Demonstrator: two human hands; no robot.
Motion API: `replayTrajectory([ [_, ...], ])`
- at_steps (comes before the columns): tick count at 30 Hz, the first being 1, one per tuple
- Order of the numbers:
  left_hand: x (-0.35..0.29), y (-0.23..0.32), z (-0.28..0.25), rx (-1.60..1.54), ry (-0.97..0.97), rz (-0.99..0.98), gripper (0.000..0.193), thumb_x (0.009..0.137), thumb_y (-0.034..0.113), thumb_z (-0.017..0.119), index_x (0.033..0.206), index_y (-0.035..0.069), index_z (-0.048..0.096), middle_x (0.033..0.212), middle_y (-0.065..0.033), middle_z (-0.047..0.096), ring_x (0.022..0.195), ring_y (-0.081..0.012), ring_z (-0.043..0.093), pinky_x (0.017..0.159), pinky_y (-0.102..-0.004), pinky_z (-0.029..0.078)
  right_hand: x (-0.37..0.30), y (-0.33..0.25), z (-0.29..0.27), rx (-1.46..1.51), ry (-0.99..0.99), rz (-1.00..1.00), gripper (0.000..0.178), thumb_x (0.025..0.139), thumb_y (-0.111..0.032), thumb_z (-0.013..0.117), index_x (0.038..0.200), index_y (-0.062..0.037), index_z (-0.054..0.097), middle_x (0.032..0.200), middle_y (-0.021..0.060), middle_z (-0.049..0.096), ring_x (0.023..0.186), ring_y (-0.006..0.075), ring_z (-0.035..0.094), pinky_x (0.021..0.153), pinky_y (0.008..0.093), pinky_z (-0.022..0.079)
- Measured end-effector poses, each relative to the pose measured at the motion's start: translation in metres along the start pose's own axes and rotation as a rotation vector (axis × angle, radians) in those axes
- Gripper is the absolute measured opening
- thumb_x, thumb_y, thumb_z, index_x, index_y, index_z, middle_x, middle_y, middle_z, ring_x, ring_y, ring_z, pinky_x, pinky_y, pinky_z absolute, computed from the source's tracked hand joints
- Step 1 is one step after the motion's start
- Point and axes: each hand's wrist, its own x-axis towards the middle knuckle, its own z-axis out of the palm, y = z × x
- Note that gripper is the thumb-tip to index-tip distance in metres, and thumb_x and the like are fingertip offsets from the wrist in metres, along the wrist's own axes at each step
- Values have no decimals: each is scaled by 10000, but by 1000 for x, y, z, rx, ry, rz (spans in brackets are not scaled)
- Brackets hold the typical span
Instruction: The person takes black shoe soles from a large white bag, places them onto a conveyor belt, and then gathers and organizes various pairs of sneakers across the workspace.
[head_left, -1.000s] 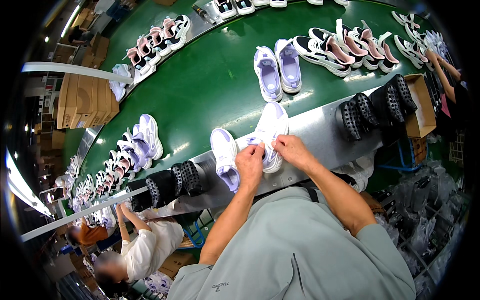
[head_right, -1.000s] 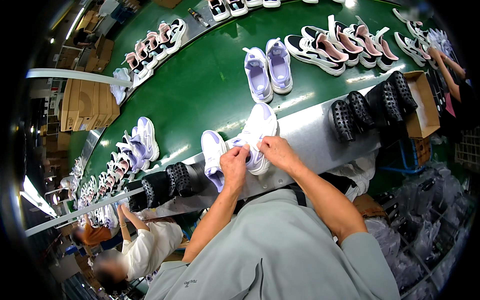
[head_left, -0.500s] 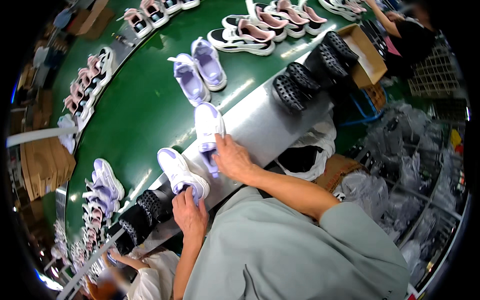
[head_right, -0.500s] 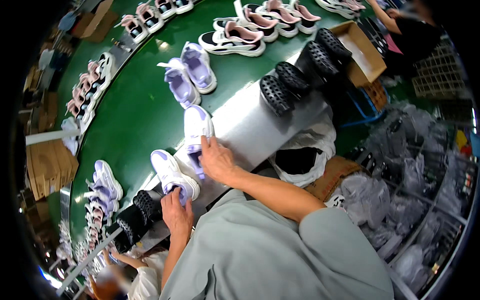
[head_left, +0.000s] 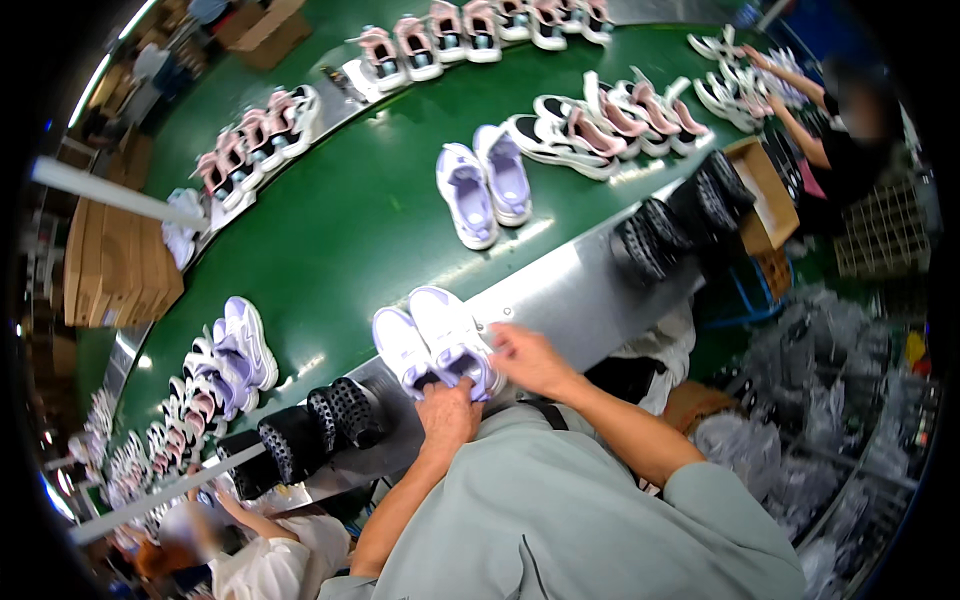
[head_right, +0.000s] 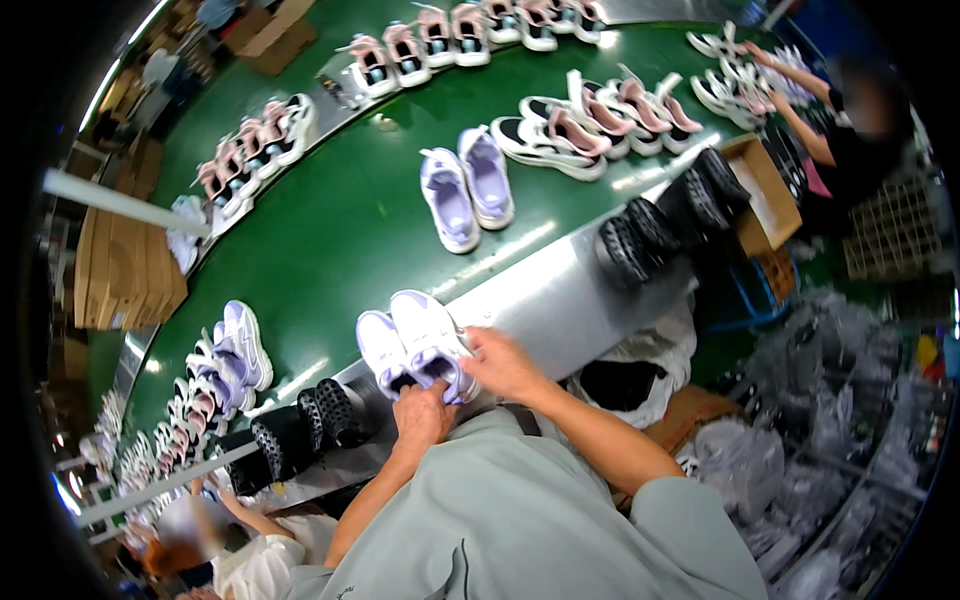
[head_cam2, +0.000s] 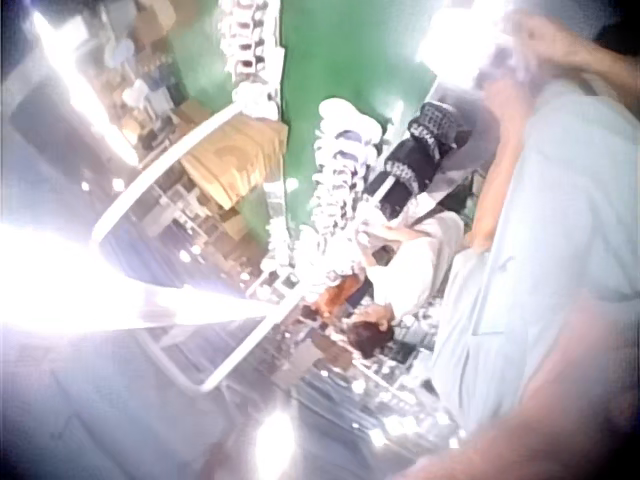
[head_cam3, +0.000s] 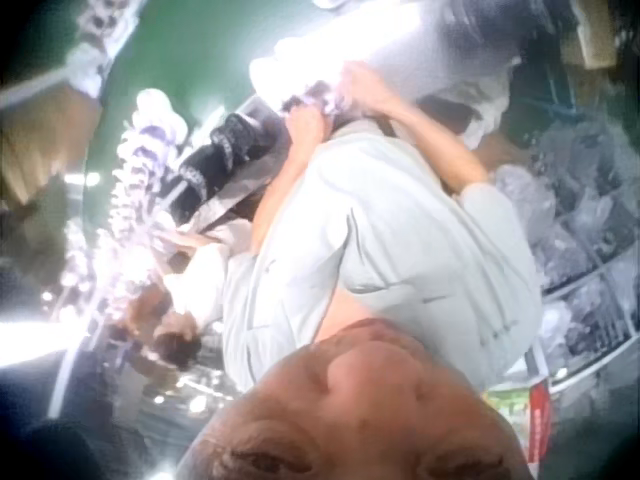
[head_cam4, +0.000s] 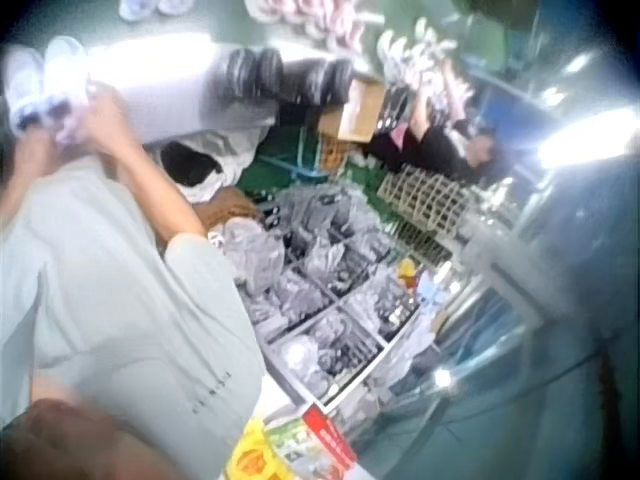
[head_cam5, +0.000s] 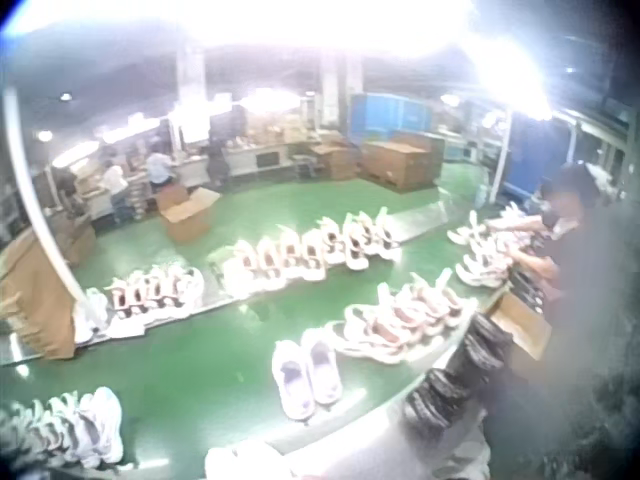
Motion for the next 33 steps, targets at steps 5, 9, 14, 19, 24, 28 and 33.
replayTrajectory([
  [5, 38, -29, -33, 7, 302, -41, 385, 838, 419, 756, 1060, 106, 734, 828, -209, 679, 814, -393, 634, 669, -516, 517, 54, -3, -79, -604, 409, -325, 385, 857, -192, 687, 1159, 36, 616, 1058, 243, 646, 1007, 423, 571, 908, 482, 461],
  [9, 94, -113, -57, 135, 377, -198, 410, 843, 451, 746, 1080, 116, 738, 865, -211, 701, 824, -394, 648, 687, -515, 532, 125, -31, -103, -847, 328, -459, 523, 834, -337, 752, 1286, -108, 623, 1217, 239, 612, 1156, 418, 531, 973, 501, 421],
  [14, 84, -256, -71, 142, 173, -433, 431, 804, 421, 786, 1192, 246, 715, 1052, -175, 713, 1051, -388, 646, 849, -512, 547, 203, -30, -61, -1228, 14, -345, 684, 735, -545, 804, 1301, -193, 649, 1229, 219, 619, 1202, 383, 526, 1002, 534, 381],
  [19, 65, -233, -115, 312, -79, -482, 706, 791, 308, 814, 1437, 275, 533, 1271, -220, 624, 1245, -421, 540, 1003, -516, 490, 214, -30, -75, -1230, -80, -341, 504, 725, -559, 785, 1039, -166, 757, 1072, 158, 669, 1087, 322, 582, 924, 483, 410],
  [24, 64, -153, -94, -292, 335, -12, 863, 765, 298, 841, 1496, 105, 426, 1279, -233, 605, 1218, -407, 552, 1000, -486, 472, 140, -59, -40, -1217, -142, -554, 408, 706, -448, 775, 974, -140, 769, 948, 183, 665, 998, 350, 599, 884, 471, 428],
  [28, 73, -36, -100, -261, 603, 178, 850, 736, 285, 857, 1469, 116, 462, 1246, -218, 613, 1254, -394, 512, 1019, -510, 428, 49, -49, -28, -1025, -218, -681, 396, 658, -425, 793, 898, -115, 744, 895, 155, 612, 934, 330, 565, 848, 467, 421],
  [33, 76, 29, -69, 35, 381, 262, 768, 714, 309, 854, 1369, 83, 521, 1091, -164, 661, 1093, -333, 586, 900, -452, 431, 1, -9, 12, -900, -23, -774, 344, 750, -286, 719, 1043, -107, 725, 947, 197, 639, 1012, 394, 571, 962, 525, 425],
])
